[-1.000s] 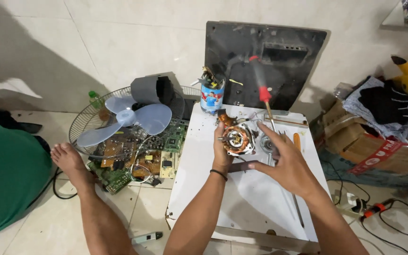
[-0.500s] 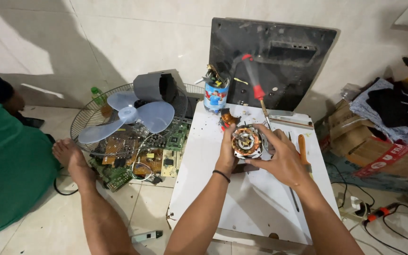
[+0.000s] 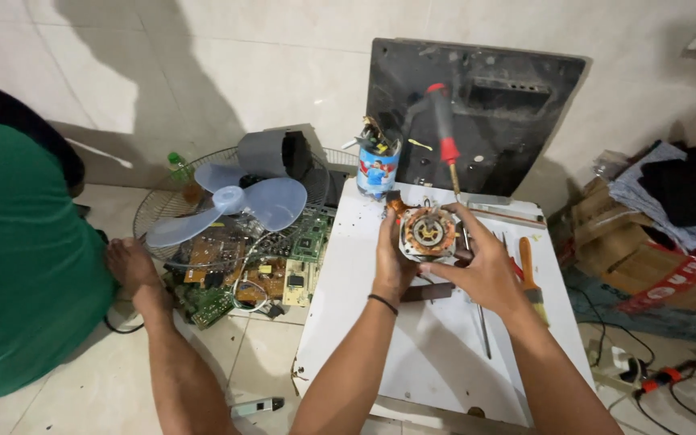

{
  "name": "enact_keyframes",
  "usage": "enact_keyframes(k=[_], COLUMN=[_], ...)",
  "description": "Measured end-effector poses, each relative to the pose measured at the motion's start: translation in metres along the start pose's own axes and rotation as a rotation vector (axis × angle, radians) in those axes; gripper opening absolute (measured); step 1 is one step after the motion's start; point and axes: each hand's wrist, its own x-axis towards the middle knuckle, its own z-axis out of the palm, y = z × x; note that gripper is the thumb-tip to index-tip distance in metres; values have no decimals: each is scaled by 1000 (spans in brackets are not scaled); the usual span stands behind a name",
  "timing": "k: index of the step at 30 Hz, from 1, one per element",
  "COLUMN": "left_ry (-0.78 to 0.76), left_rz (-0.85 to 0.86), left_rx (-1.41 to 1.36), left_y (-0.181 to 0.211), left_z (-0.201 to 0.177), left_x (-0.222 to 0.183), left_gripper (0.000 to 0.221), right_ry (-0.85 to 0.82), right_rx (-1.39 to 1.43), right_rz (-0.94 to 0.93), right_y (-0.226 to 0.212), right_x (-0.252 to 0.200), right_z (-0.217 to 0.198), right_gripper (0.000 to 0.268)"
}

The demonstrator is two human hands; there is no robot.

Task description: Disassembling and inspecting an electric motor, cleaning components with a brush and using tools like a screwdriver and pliers.

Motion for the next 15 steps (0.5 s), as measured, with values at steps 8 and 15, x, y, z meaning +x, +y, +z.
enact_keyframes(k=[8, 15], left_ry=[107, 151], left_rz=[197, 282], left_rx=[91, 222], left_y=[-15, -27], left_z=[-58, -66], left_x=[31, 32], left_gripper=[59, 47], right_ry=[-76, -50], right_rx=[106, 261], right_rz=[21, -101], right_y=[18, 59], right_x=[11, 11], right_z=[14, 13], right_gripper=[98, 93])
